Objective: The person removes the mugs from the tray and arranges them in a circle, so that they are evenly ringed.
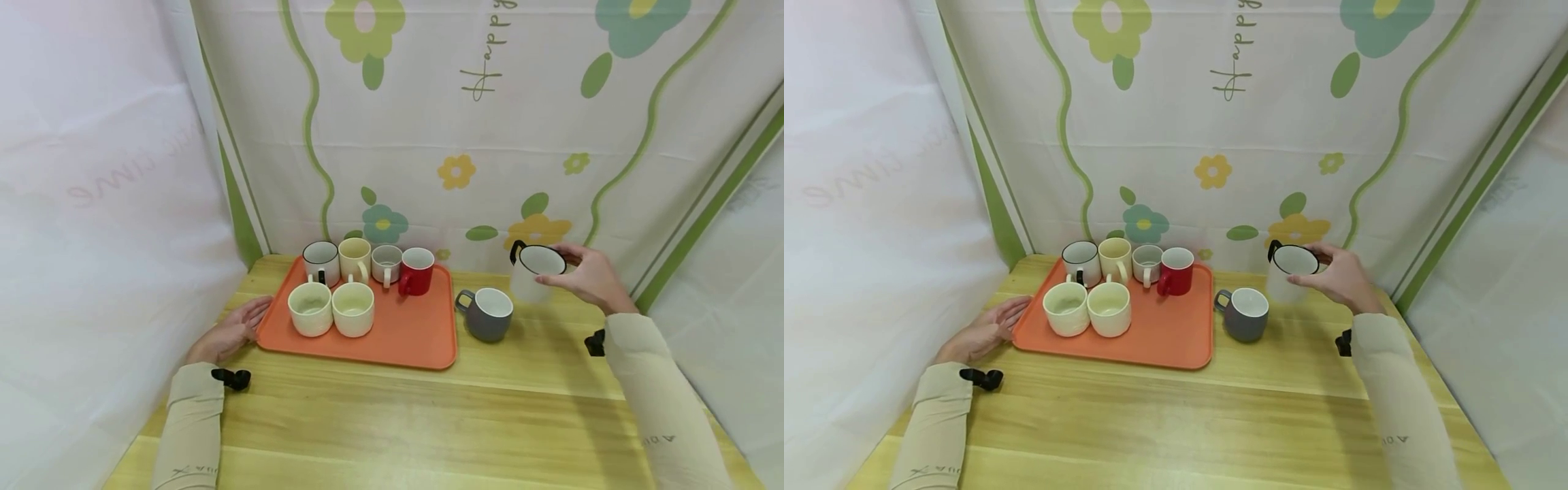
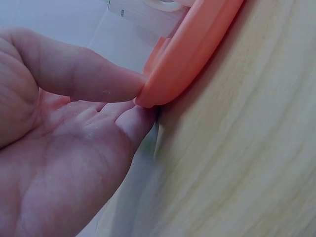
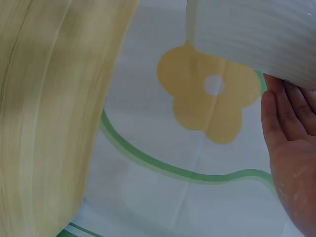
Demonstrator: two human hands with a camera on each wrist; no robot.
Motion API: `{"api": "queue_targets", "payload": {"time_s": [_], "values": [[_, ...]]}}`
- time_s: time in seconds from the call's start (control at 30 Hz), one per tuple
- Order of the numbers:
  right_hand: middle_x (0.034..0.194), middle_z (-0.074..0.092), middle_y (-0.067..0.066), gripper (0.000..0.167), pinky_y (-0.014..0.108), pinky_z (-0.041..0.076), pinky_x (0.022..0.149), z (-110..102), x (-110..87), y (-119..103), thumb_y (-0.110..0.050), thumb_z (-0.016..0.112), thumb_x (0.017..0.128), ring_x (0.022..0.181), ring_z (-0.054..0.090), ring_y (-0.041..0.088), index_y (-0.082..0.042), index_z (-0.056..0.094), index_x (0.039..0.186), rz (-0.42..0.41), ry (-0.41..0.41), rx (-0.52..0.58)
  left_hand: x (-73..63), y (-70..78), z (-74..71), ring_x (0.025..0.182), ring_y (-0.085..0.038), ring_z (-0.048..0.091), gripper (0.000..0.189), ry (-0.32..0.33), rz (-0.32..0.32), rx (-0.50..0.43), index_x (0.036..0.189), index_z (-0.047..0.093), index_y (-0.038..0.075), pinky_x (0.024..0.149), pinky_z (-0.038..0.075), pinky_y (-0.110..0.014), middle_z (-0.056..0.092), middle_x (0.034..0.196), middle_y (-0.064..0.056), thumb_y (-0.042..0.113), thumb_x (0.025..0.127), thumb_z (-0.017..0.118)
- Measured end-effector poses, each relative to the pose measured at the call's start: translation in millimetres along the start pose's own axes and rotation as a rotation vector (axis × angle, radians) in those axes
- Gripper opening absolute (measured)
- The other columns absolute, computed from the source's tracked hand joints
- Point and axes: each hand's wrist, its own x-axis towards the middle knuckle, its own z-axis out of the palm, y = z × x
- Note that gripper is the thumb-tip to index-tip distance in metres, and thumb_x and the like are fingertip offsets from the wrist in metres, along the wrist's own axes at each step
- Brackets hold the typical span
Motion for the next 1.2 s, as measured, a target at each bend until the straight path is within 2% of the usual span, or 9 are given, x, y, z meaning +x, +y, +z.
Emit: {"api": "queue_targets", "payload": {"time_s": [0.13, 0.33, 0.43, 0.57, 0.73, 0.83, 1.03, 1.2], "values": [[0.143, 0.063, 0.017, 0.085, 0.053, 0.047, 0.102, 12, 10.5, 8, -0.056, 0.087, 0.081, 0.129, 0.059, 0.035, -0.012, 0.057, 0.148, -0.001, 0.005, 0.005, 0.7, 0.8, 0.0, 0.162, -0.048, -0.007, 0.106, -0.002, 0.0, -0.003, 0.167, -0.003, -0.006, 0.103, 0.049, -0.01, -0.008, 0.176, -0.026, -0.028, 0.076, 0.048], [0.144, 0.063, 0.02, 0.087, 0.058, 0.048, 0.105, 32, 17.9, 24, -0.054, 0.088, 0.08, 0.131, 0.059, 0.039, -0.01, 0.057, 0.148, -0.011, 0.024, 0.038, 0.3, 1.3, 0.0, 0.162, -0.048, -0.006, 0.108, 0.008, -0.006, 0.0, 0.167, -0.004, -0.005, 0.103, 0.05, -0.01, -0.007, 0.176, -0.026, -0.028, 0.076, 0.05], [0.143, 0.064, 0.018, 0.084, 0.045, 0.051, 0.101, 44, 18.2, 32, -0.052, 0.088, 0.081, 0.129, 0.061, 0.036, -0.01, 0.058, 0.148, -0.005, 0.022, 0.07, -0.1, 1.5, -0.2, 0.162, -0.048, -0.006, 0.108, 0.013, -0.009, -0.006, 0.167, -0.004, -0.004, 0.103, 0.05, -0.011, -0.007, 0.176, -0.026, -0.028, 0.076, 0.05], [0.144, 0.064, 0.014, 0.082, 0.03, 0.048, 0.095, 56, 15.1, 43, -0.052, 0.086, 0.084, 0.128, 0.059, 0.03, -0.013, 0.057, 0.15, 0.006, 0.006, 0.098, -0.6, 1.3, -0.3, 0.162, -0.047, -0.006, 0.107, 0.011, -0.008, -0.01, 0.167, -0.004, -0.005, 0.104, 0.049, -0.011, -0.006, 0.176, -0.026, -0.028, 0.077, 0.049], [0.145, 0.063, 0.014, 0.083, 0.026, 0.047, 0.093, 65, 12.2, 54, -0.052, 0.085, 0.084, 0.129, 0.058, 0.029, -0.013, 0.056, 0.152, 0.018, -0.004, 0.114, -0.9, 0.9, -0.4, 0.162, -0.048, -0.007, 0.108, 0.003, -0.002, -0.007, 0.167, -0.004, -0.006, 0.105, 0.048, -0.011, -0.007, 0.176, -0.027, -0.028, 0.076, 0.049], [0.148, 0.062, 0.016, 0.085, 0.031, 0.049, 0.098, 70, 12.2, 58, -0.05, 0.086, 0.084, 0.132, 0.059, 0.033, -0.011, 0.055, 0.153, 0.015, -0.009, 0.125, -0.9, 0.2, -0.7, 0.161, -0.049, -0.006, 0.107, 0.003, 0.0, -0.003, 0.167, -0.004, -0.006, 0.105, 0.048, -0.01, -0.007, 0.176, -0.027, -0.027, 0.076, 0.05], [0.155, 0.056, 0.02, 0.089, 0.058, 0.045, 0.112, 77, 11.0, 63, -0.048, 0.088, 0.083, 0.14, 0.054, 0.041, -0.008, 0.052, 0.155, 0.025, -0.024, 0.167, 0.9, -1.9, -2.2, 0.162, -0.048, -0.006, 0.107, 0.006, -0.002, -0.003, 0.167, -0.003, -0.005, 0.103, 0.049, -0.01, -0.007, 0.176, -0.026, -0.027, 0.077, 0.049], [0.156, 0.054, 0.022, 0.087, 0.062, 0.043, 0.114, 81, 8.4, 63, -0.046, 0.087, 0.085, 0.141, 0.053, 0.044, -0.008, 0.052, 0.155, 0.028, -0.034, 0.181, 2.1, -2.6, -2.9, 0.162, -0.047, -0.007, 0.108, 0.002, 0.0, -0.008, 0.167, -0.003, -0.005, 0.103, 0.049, -0.01, -0.007, 0.176, -0.026, -0.028, 0.076, 0.049]]}}
